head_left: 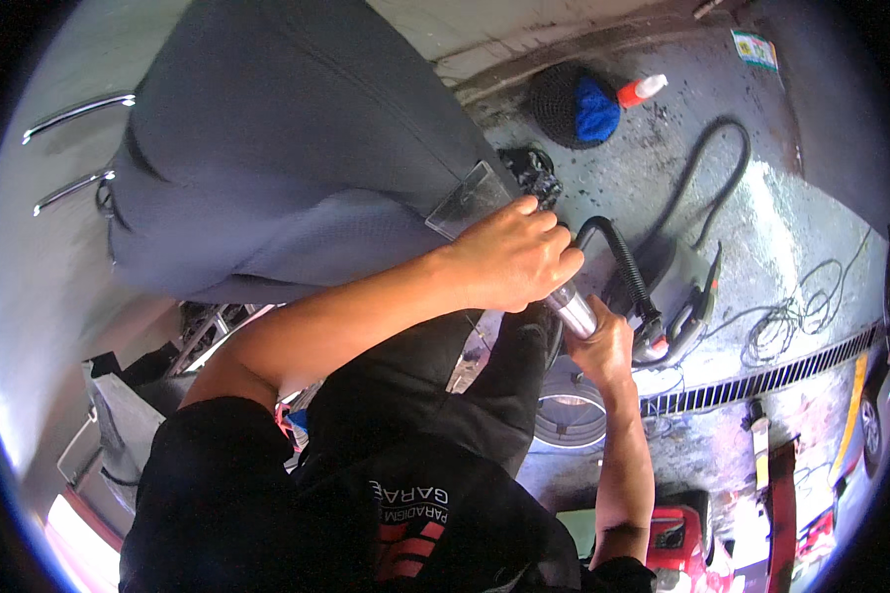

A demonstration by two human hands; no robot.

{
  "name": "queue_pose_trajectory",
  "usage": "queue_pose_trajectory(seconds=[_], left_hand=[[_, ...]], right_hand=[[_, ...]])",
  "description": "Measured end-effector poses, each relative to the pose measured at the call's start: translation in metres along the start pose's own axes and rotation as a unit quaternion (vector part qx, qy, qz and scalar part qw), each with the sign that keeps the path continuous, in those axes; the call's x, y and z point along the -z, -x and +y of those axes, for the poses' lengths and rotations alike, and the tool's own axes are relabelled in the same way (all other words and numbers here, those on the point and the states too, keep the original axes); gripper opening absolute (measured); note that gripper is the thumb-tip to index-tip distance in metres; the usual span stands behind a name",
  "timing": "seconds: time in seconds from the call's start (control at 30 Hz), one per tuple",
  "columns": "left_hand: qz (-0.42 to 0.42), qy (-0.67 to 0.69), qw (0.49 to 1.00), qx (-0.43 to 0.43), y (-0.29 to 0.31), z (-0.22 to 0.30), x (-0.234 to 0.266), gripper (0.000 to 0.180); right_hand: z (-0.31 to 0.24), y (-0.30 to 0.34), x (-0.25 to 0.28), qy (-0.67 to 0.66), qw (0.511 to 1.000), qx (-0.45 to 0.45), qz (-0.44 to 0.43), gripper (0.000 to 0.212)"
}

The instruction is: The person uses a handheld extraction tool to spray and vacuum a gray car seat, then wipes the surface with a blue microfiber cloth. The seat is repositioned to access different areas, and the process is repeated across the seat's surface.

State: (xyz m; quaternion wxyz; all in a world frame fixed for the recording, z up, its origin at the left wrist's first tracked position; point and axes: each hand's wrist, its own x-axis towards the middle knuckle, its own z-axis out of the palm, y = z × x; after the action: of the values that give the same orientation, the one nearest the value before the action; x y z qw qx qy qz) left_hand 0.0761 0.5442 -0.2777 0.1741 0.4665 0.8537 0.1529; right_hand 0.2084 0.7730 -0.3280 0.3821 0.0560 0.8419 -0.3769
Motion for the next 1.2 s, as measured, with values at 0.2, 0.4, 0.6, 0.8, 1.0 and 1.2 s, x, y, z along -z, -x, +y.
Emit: queue_pose_trajectory(seconds=[0.2,0.4,0.6,0.8,1.0,1.2], left_hand=[[-0.006,0.062,0.998,0.017,-0.005,0.005,-0.067,0.023],[0.014,0.050,0.998,0.022,-0.004,0.008,-0.109,0.018],[0.021,0.042,0.999,0.011,-0.001,0.015,-0.152,0.016],[0.057,0.067,0.996,-0.002,0.003,0.011,-0.204,0.015],[-0.051,0.145,0.988,-0.026,-0.035,0.023,-0.207,0.013],[0.006,0.052,0.994,-0.092,-0.030,0.055,-0.012,0.012]], right_hand=[[0.049,-0.003,-0.021,0.016,1.000,-0.023,-0.004,0.027],[0.086,-0.018,-0.042,0.043,0.999,-0.005,-0.004,0.029],[0.119,-0.022,-0.063,0.066,0.998,-0.022,-0.010,0.027],[0.152,-0.025,-0.088,0.064,0.998,-0.021,0.005,0.031],[0.162,0.001,-0.073,0.125,0.985,-0.121,-0.013,0.042],[0.054,0.072,0.001,-0.139,0.988,-0.043,-0.041,0.034]])
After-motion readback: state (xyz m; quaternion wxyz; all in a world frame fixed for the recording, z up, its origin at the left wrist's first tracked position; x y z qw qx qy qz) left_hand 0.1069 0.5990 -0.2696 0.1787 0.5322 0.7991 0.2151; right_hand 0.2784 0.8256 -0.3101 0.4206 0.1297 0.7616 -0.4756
